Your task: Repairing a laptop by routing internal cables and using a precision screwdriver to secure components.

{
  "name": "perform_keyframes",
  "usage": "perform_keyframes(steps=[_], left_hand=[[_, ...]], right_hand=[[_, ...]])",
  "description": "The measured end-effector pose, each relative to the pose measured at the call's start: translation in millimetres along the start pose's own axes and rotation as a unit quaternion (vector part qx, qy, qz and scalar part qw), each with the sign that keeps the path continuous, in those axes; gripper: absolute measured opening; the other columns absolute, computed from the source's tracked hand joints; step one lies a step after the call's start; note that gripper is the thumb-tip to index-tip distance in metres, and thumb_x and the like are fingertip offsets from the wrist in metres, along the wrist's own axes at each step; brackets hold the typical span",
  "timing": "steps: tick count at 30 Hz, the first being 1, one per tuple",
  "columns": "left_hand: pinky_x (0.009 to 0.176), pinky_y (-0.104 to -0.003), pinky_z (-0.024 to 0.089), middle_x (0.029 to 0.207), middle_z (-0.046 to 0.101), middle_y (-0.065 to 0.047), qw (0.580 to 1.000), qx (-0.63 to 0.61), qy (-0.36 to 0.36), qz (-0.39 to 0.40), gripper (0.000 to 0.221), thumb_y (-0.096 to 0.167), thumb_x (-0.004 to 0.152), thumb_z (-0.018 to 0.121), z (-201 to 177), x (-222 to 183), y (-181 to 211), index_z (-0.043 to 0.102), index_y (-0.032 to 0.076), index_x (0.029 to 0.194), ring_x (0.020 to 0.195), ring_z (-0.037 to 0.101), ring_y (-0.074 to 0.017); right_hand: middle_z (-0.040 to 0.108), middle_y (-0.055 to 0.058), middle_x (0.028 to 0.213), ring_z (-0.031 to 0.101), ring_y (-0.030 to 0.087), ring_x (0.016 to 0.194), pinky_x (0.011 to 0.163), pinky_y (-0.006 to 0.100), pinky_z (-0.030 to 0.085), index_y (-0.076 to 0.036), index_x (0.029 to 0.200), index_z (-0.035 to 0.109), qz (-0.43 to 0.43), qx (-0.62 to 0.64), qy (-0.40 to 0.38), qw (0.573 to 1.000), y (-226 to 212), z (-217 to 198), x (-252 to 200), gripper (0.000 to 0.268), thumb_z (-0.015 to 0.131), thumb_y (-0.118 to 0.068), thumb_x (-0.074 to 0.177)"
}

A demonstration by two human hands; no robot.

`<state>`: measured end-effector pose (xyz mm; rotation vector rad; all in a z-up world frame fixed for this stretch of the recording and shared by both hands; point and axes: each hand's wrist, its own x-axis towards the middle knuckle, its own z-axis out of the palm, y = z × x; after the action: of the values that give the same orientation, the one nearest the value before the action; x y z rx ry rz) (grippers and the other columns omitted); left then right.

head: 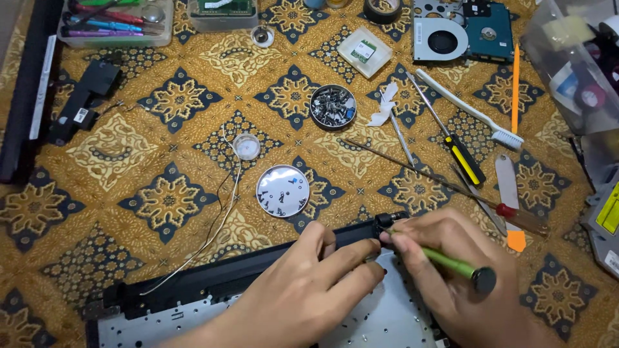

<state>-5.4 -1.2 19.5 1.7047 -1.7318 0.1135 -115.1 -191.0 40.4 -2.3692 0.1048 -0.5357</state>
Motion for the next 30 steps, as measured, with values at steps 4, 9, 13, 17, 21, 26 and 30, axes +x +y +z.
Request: perform_keyframes(steps=[4, 9, 13, 17, 21, 26, 30], left_hand=[[0.084, -0.046, 0.041, 0.124, 0.060, -0.030, 1.000, 0.003, 0.006, 0.002, 0.024, -0.006, 0.107, 0.035, -3, 0, 0, 0.059, -0.005, 0.109, 0.084, 0.052, -0.0371], [0.079, -0.046, 0.042, 0.124, 0.063, -0.025, 1.000, 0.004, -0.009, -0.019, 0.014, -0.003, 0.105, 0.043, -10, 1, -1, 0.057, -0.004, 0.108, 0.082, 0.044, -0.0362], [0.081, -0.043, 0.040, 0.119, 0.064, -0.017, 0.999, 0.034, -0.018, 0.004, 0.015, -0.002, 0.108, 0.044, -13, 4, -3, 0.059, -0.003, 0.111, 0.077, 0.046, -0.0330], [0.075, -0.043, 0.045, 0.126, 0.065, -0.013, 0.997, -0.004, -0.041, -0.066, 0.017, 0.003, 0.108, 0.042, -12, 1, -6, 0.057, 0.000, 0.113, 0.089, 0.045, -0.0332], [0.080, -0.043, 0.047, 0.121, 0.063, -0.014, 0.996, -0.028, -0.036, -0.082, 0.021, 0.004, 0.107, 0.044, -10, -1, -9, 0.058, -0.002, 0.121, 0.095, 0.048, -0.0339], [0.083, -0.044, 0.047, 0.121, 0.061, -0.014, 0.994, -0.023, -0.051, -0.090, 0.026, 0.007, 0.106, 0.045, -10, -1, -10, 0.059, -0.001, 0.127, 0.098, 0.046, -0.0341], [0.078, -0.046, 0.045, 0.113, 0.059, -0.013, 0.994, 0.009, -0.066, -0.088, 0.027, 0.007, 0.105, 0.049, -12, -2, -11, 0.061, 0.004, 0.129, 0.095, 0.044, -0.0331]], right_hand=[[0.073, 0.016, 0.092, 0.078, 0.019, 0.081, 0.075, 0.028, 0.060, -0.001, 0.088, 0.070, 0.010, 0.023, 0.013, 1.000, 1, 1, 0, 0.017, 0.058, -0.010, 0.096], [0.077, 0.007, 0.088, 0.071, 0.019, 0.081, 0.078, 0.032, 0.054, -0.006, 0.084, 0.066, 0.011, -0.006, 0.033, 0.999, 6, 1, 1, 0.015, 0.061, -0.012, 0.097], [0.076, 0.009, 0.091, 0.073, 0.019, 0.085, 0.081, 0.032, 0.056, -0.005, 0.087, 0.067, 0.011, 0.001, 0.041, 0.999, 13, 3, -4, 0.013, 0.061, -0.011, 0.097], [0.068, 0.018, 0.086, 0.077, 0.025, 0.077, 0.070, 0.032, 0.073, -0.001, 0.090, 0.049, 0.075, 0.204, 0.071, 0.974, 16, 4, -8, 0.014, 0.051, -0.008, 0.102], [0.069, 0.016, 0.091, 0.077, 0.022, 0.082, 0.078, 0.030, 0.068, -0.001, 0.091, 0.055, 0.034, 0.170, 0.051, 0.984, 17, 0, -8, 0.013, 0.053, -0.010, 0.100], [0.069, 0.009, 0.086, 0.070, 0.020, 0.083, 0.082, 0.031, 0.057, -0.004, 0.093, 0.060, -0.009, 0.116, -0.015, 0.993, 35, -10, -8, 0.021, 0.047, -0.017, 0.102], [0.064, 0.009, 0.084, 0.066, 0.019, 0.078, 0.075, 0.032, 0.057, -0.004, 0.092, 0.061, 0.046, 0.137, -0.038, 0.989, 42, -19, -14, 0.031, 0.044, -0.027, 0.104]])
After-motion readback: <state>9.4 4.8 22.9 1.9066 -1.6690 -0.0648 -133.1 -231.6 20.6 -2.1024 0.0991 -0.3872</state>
